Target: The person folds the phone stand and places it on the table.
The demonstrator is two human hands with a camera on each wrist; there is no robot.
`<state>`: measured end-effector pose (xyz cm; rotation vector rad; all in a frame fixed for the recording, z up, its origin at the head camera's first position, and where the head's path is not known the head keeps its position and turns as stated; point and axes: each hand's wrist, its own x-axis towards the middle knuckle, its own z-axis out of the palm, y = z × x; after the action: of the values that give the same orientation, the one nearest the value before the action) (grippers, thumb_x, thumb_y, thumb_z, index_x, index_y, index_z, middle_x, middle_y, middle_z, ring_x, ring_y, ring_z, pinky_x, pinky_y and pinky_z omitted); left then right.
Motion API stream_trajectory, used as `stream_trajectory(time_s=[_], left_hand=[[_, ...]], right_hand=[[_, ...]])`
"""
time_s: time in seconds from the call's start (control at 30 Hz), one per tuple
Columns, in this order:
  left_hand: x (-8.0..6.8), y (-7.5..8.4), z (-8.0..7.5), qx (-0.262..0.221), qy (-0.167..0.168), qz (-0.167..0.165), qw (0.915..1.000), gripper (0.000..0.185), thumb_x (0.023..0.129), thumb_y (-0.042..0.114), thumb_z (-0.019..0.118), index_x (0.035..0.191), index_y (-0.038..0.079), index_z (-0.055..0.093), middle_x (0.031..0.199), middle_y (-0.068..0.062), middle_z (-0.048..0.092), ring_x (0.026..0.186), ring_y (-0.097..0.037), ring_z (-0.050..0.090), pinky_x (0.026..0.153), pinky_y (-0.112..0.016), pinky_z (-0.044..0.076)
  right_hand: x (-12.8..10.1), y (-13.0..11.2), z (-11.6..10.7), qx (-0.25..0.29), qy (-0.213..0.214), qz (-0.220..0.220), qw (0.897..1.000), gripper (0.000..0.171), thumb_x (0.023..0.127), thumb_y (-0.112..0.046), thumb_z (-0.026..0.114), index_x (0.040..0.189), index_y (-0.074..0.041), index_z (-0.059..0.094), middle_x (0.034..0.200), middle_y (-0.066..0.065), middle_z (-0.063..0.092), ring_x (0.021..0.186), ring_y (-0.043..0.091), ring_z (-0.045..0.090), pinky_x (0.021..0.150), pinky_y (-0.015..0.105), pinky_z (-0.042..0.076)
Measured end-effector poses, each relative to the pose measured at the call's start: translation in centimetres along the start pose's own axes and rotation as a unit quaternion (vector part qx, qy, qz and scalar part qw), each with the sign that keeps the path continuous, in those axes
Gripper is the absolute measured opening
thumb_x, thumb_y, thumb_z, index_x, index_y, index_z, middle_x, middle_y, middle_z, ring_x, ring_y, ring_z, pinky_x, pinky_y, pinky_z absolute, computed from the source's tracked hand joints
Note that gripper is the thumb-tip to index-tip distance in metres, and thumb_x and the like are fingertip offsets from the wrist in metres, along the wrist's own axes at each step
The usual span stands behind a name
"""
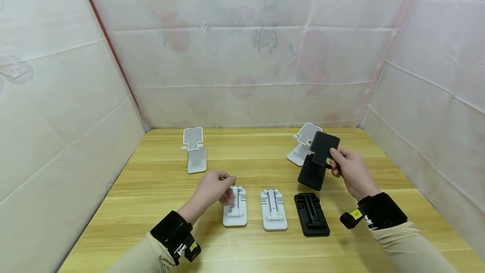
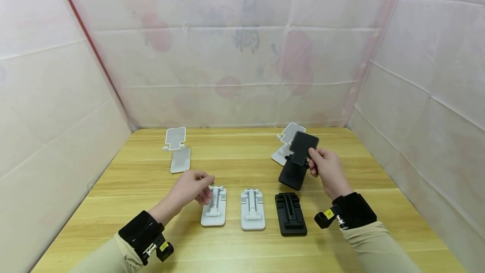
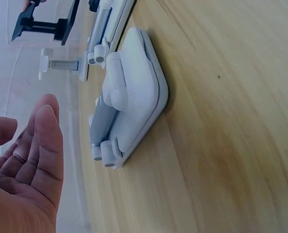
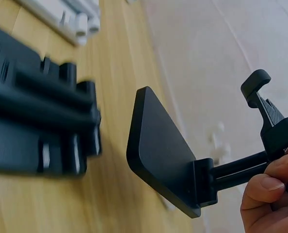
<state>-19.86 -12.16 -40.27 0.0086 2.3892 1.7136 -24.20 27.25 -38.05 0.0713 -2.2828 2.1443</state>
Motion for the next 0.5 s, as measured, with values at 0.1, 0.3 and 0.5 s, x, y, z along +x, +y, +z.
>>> stream_trajectory(time_s=[0.1,0.3,0.5], left_hand=[[0.3,0.2,0.2,-0.012,-0.001,0.003,0.9999,0.028,0.102,0.022,0.061,0.102,-0.005,0.070,0.067,-0.013,0.069,0.052,-0.017,0.064,0.053,-0.037,0.063],[0.8,0.5,0.5,-0.017,-0.012,0.004,0.9998,0.030,0.103,0.024,0.060,0.102,-0.004,0.070,0.072,-0.015,0.070,0.055,-0.018,0.066,0.057,-0.036,0.064],[1.2,0.7,0.7,-0.031,-0.022,0.011,0.9992,0.029,0.104,0.024,0.060,0.103,-0.003,0.070,0.076,-0.015,0.071,0.061,-0.021,0.069,0.063,-0.040,0.066]], right_hand=[[0.2,-0.6,1.4,0.001,-0.012,-0.003,1.000,0.034,0.107,-0.033,0.054,0.095,-0.001,0.048,0.076,0.002,0.049,0.064,0.013,0.045,0.053,0.023,0.044],[0.7,-1.2,3.3,-0.020,-0.030,-0.012,0.999,0.034,0.108,-0.034,0.052,0.098,-0.001,0.049,0.077,0.003,0.050,0.065,0.014,0.045,0.054,0.024,0.044],[1.2,-1.5,4.6,-0.031,-0.053,-0.024,0.998,0.035,0.108,-0.035,0.051,0.100,-0.001,0.048,0.078,0.003,0.049,0.066,0.014,0.044,0.056,0.026,0.043]])
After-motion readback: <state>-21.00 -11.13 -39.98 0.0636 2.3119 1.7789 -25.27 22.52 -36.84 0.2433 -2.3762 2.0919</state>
